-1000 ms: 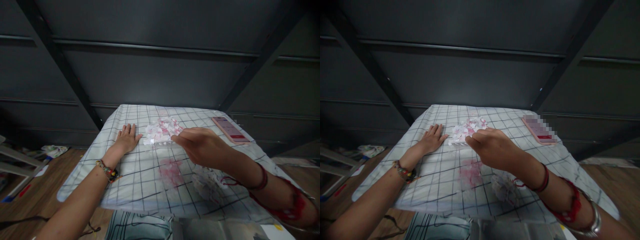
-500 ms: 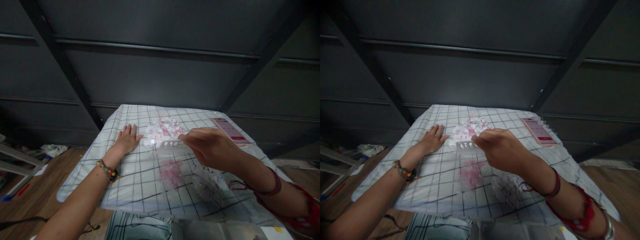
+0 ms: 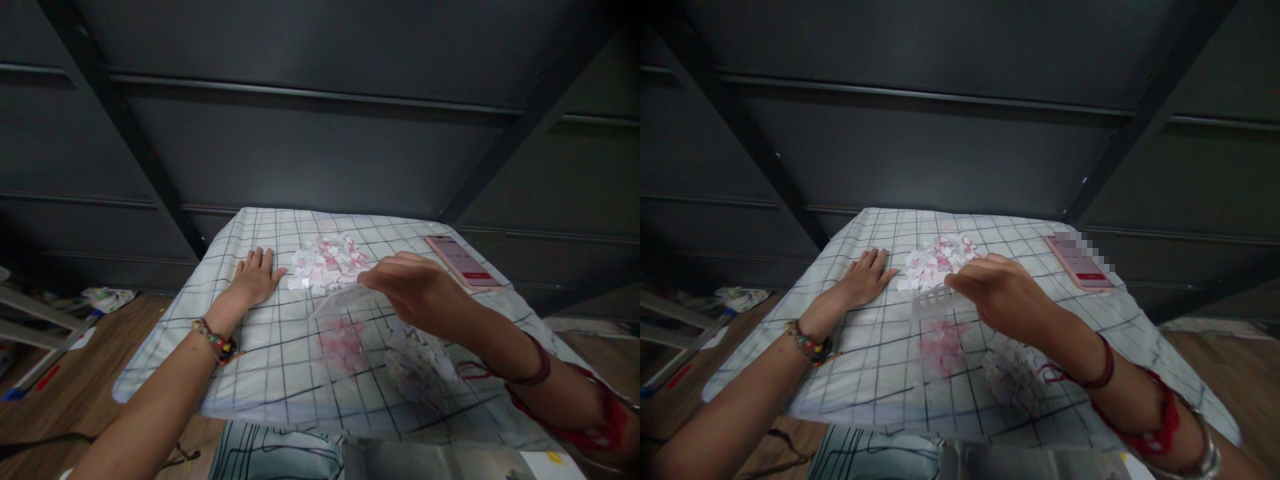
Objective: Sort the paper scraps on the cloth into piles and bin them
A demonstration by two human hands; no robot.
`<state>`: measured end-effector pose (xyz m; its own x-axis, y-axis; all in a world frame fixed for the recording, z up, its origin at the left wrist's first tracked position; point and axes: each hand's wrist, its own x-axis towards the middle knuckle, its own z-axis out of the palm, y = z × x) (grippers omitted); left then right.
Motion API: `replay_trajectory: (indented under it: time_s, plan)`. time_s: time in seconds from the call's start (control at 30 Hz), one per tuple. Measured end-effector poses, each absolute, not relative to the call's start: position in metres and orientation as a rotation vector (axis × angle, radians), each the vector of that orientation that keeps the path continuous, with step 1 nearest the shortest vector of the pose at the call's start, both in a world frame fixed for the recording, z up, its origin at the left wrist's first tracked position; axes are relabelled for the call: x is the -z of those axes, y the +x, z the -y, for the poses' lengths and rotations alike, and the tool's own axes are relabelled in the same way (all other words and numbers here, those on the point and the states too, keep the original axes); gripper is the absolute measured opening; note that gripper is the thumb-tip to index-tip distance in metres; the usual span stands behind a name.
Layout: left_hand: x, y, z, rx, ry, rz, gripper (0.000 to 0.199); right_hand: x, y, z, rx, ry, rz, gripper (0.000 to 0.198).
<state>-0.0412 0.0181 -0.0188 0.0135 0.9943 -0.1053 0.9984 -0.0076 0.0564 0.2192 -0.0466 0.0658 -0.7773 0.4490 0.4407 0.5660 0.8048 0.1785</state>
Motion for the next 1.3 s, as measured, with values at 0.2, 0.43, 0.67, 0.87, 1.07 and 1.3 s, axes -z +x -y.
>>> replay_trajectory:
  time_s: [0.2, 0.43, 0.67, 0.87, 1.07, 1.3]
  plan:
    - [0.019, -0.042, -0.017, 0.055, 2.154, -2.121, 0.065, -0.058, 0.225, 0.045, 0.456, -0.815, 2.576, 0.03]
    - [0.022, -0.042, -0.019, 0.04, 2.179, -2.129, 0.065, -0.057, 0.24, 0.047, 0.494, -0.774, 2.521, 0.026]
    - [0.022, -0.04, -0.019, -0.054, 2.214, -2.129, 0.065, -0.053, 0.227, 0.045, 0.474, -0.815, 2.571, 0.029]
    - [0.024, -0.04, -0.021, -0.049, 2.234, -2.112, 0.066, -0.055, 0.246, 0.051, 0.45, -0.701, 2.517, 0.025]
    - [0.027, -0.04, -0.023, -0.083, 2.277, -2.094, 0.068, -0.065, 0.285, 0.054, 0.585, -1.052, 2.383, 0.019]
    - [0.033, -0.043, -0.025, -0.048, 2.363, -2.034, 0.07, -0.065, 0.294, 0.078, 0.731, -1.03, 2.414, 0.02]
